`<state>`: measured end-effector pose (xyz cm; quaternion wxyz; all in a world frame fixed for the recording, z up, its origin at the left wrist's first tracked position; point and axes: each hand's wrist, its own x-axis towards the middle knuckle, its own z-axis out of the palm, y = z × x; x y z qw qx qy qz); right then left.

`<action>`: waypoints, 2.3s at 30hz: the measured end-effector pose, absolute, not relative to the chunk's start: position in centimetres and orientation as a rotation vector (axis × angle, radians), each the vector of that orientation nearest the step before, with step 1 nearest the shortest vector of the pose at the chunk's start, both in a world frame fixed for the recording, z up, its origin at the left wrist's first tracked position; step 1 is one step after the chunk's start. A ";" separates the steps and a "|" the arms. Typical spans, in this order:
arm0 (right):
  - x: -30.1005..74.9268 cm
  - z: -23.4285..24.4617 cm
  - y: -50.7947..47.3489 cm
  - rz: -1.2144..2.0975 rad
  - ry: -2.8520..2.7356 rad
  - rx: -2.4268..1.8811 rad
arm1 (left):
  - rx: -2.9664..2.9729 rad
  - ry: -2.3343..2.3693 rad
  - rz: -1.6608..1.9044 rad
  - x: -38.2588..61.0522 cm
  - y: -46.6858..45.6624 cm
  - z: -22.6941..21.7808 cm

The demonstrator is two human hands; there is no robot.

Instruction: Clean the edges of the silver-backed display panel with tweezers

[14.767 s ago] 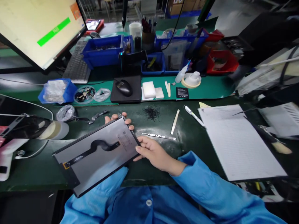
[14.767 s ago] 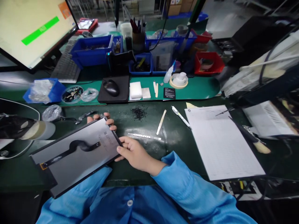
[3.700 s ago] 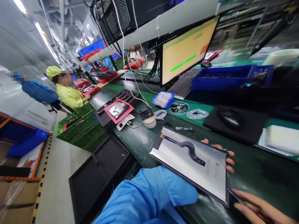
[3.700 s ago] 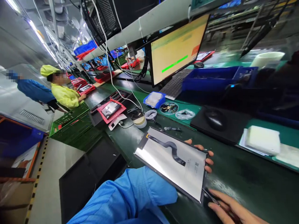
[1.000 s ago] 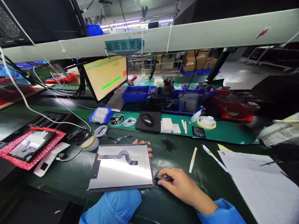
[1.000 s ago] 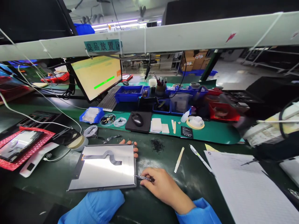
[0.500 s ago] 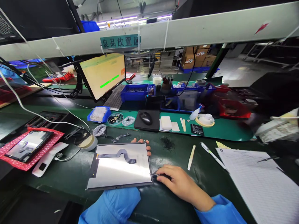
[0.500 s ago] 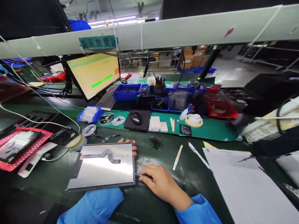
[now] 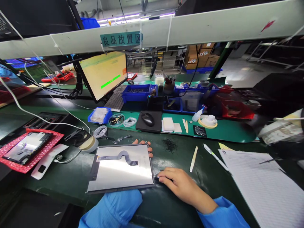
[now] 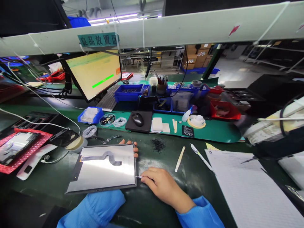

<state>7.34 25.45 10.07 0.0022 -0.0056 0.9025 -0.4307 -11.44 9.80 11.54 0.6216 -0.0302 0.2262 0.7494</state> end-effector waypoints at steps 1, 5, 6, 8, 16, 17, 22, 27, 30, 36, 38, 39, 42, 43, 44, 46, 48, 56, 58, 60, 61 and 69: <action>7.4 10.0 25.4 -1.371 2.806 0.020 | -0.070 0.514 1.723 -11.4 9.8 11.5; 7.4 9.8 25.3 -1.407 2.720 0.182 | -0.069 0.501 1.738 -11.4 9.8 11.3; 7.4 9.8 25.3 -1.397 2.734 0.163 | -0.066 0.502 1.737 -11.5 9.8 11.2; 7.3 9.8 25.4 -1.376 2.782 0.064 | -0.054 0.506 1.724 -11.8 9.7 10.8; 7.4 9.5 25.3 -1.422 2.736 0.154 | -0.019 0.484 1.689 -12.7 9.9 9.3; 7.4 9.4 25.3 -1.420 2.741 0.158 | -0.011 0.473 1.688 -12.8 10.0 9.2; 7.3 9.4 25.6 -1.372 2.848 -0.055 | 0.047 0.419 1.748 -12.9 10.2 8.9; 7.3 9.3 25.3 -1.430 2.805 0.075 | 0.053 0.429 1.727 -12.9 10.5 8.9; 7.4 9.0 25.3 -1.408 2.849 0.053 | -0.090 0.475 1.803 -12.3 10.8 9.2; 7.4 8.7 25.9 -1.291 2.976 -0.211 | -0.183 0.532 1.832 -12.1 11.1 8.5; 7.4 8.7 25.8 -1.344 2.946 -0.168 | -0.112 0.495 1.825 -12.2 10.9 8.1; 7.5 8.7 25.7 -1.377 2.933 -0.131 | -0.083 0.468 1.820 -12.2 10.8 8.0; 7.5 8.7 25.7 -1.399 2.954 -0.099 | -0.036 0.416 1.810 -12.0 10.6 8.0; 7.5 8.7 25.7 -1.381 2.975 -0.131 | -0.043 0.415 1.819 -11.9 10.6 8.1; 7.5 8.7 25.8 -1.359 2.991 -0.173 | -0.061 0.419 1.831 -11.8 10.6 8.2; 7.4 8.7 26.0 -1.323 3.003 -0.236 | -0.097 0.423 1.878 -11.8 10.9 8.0; 7.4 8.8 26.0 -1.319 2.975 -0.226 | -0.095 0.424 1.921 -12.0 11.2 7.4; 7.5 8.9 26.1 -1.315 2.923 -0.106 | -0.031 0.344 1.911 -12.9 11.1 6.0; 7.5 8.9 26.2 -1.278 2.932 -0.161 | -0.087 0.364 1.914 -12.4 10.9 7.0; 7.5 9.1 26.2 -1.287 2.909 -0.130 | -0.133 0.402 1.924 -11.9 10.8 8.2; 7.6 9.1 26.2 -1.304 2.892 -0.080 | -0.145 0.415 1.933 -11.7 10.9 8.6; 7.5 9.2 26.2 -1.316 2.927 -0.142 | -0.112 0.388 2.015 -11.6 11.4 7.6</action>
